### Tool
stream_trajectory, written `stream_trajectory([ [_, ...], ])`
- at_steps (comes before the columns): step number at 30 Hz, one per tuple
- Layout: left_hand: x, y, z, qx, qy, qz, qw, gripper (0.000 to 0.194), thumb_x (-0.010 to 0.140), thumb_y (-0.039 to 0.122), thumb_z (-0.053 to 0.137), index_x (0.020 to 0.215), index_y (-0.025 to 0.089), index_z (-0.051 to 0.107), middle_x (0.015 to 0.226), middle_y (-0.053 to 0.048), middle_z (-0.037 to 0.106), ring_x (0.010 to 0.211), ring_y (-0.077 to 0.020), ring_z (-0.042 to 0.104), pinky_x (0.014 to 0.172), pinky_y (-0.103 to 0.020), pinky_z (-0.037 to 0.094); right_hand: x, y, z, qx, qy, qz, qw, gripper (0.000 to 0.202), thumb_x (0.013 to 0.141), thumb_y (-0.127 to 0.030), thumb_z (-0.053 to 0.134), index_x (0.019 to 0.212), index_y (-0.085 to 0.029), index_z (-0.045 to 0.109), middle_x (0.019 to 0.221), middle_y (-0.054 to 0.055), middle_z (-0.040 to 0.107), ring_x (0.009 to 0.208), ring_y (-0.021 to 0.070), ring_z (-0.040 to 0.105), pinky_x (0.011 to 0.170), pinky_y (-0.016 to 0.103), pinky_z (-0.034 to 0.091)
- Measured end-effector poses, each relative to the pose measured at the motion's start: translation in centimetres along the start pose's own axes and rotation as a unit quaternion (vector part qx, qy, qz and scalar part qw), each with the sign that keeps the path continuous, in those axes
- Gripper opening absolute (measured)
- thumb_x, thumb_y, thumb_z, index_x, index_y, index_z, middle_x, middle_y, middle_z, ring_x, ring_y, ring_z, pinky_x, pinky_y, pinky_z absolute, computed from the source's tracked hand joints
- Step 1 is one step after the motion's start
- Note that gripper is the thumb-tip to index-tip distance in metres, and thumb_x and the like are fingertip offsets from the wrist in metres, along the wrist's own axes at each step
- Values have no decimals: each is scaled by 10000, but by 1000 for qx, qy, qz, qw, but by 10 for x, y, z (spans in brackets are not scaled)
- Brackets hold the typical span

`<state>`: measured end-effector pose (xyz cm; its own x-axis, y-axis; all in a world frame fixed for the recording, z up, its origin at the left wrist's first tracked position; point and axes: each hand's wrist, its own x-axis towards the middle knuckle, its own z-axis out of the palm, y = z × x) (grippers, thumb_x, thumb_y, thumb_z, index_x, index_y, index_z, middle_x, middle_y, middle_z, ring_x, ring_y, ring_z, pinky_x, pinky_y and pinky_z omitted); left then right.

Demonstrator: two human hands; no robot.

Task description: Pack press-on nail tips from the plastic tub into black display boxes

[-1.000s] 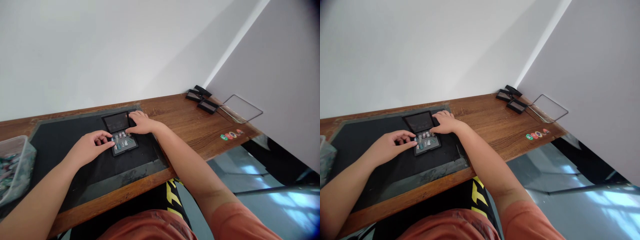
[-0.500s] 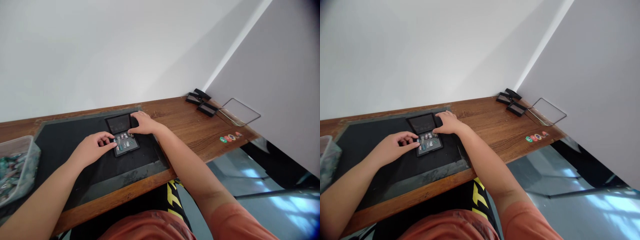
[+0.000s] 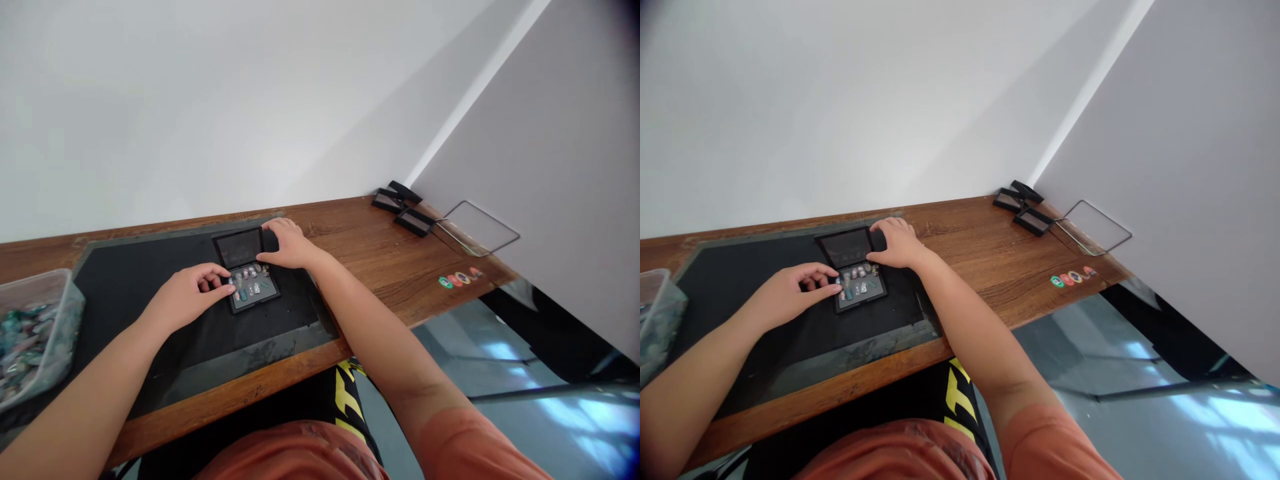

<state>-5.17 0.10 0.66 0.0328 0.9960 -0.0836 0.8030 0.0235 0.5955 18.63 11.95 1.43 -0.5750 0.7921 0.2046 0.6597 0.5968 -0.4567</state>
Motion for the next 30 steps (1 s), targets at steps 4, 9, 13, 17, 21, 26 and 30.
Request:
stream_trajectory([
  [4,0,1,0,2,0,-5,1000,508,789,679,658,1064,261,740,905,-27,720,730,-190,588,693,-331,441,-2,-1,-14,-13,16,16,1000,334,741,-366,811,911,-193,580,1042,63,631,1019,249,539,920,371,402],
  [9,-1,1,1,0,-2,-7,1000,503,790,676,654,1062,261,733,905,-23,717,734,-189,589,694,-329,440,-6,-2,-30,128,-99,19,987,270,810,-319,758,691,-170,567,587,-65,436,590,99,381,607,272,288],
  [13,-1,3,0,6,-4,-11,1000,501,793,669,644,1067,258,728,898,-24,720,724,-192,589,678,-326,433,-8,-7,-27,167,-178,-3,970,209,817,-298,774,952,-138,767,589,-58,513,556,90,427,587,268,294],
  [17,-2,4,0,10,-7,-13,1000,497,793,666,636,1065,260,725,895,-22,725,726,-197,593,670,-326,430,-7,-12,-20,136,-190,-9,972,269,829,-302,773,1049,-147,796,653,-29,585,592,98,486,612,270,333],
  [21,-2,4,0,10,-4,-11,1000,490,792,657,637,1063,258,722,898,-22,728,723,-197,595,662,-325,428,-6,-15,-17,128,-199,-26,971,235,824,-274,764,1023,-154,794,632,-38,557,584,101,473,606,267,332],
  [26,-2,1,2,12,1,-5,1000,488,793,662,642,1064,264,721,888,-16,728,717,-193,595,652,-319,427,-8,-18,-18,131,-189,-31,973,133,798,-218,744,917,-160,749,602,-54,526,576,100,460,608,263,335],
  [30,-2,1,2,18,0,-8,1000,481,795,659,641,1069,273,720,897,-12,728,730,-193,599,665,-318,431,-8,-16,-17,151,-184,-24,971,95,787,-174,733,880,-159,743,614,-50,558,579,93,477,620,261,347],
])
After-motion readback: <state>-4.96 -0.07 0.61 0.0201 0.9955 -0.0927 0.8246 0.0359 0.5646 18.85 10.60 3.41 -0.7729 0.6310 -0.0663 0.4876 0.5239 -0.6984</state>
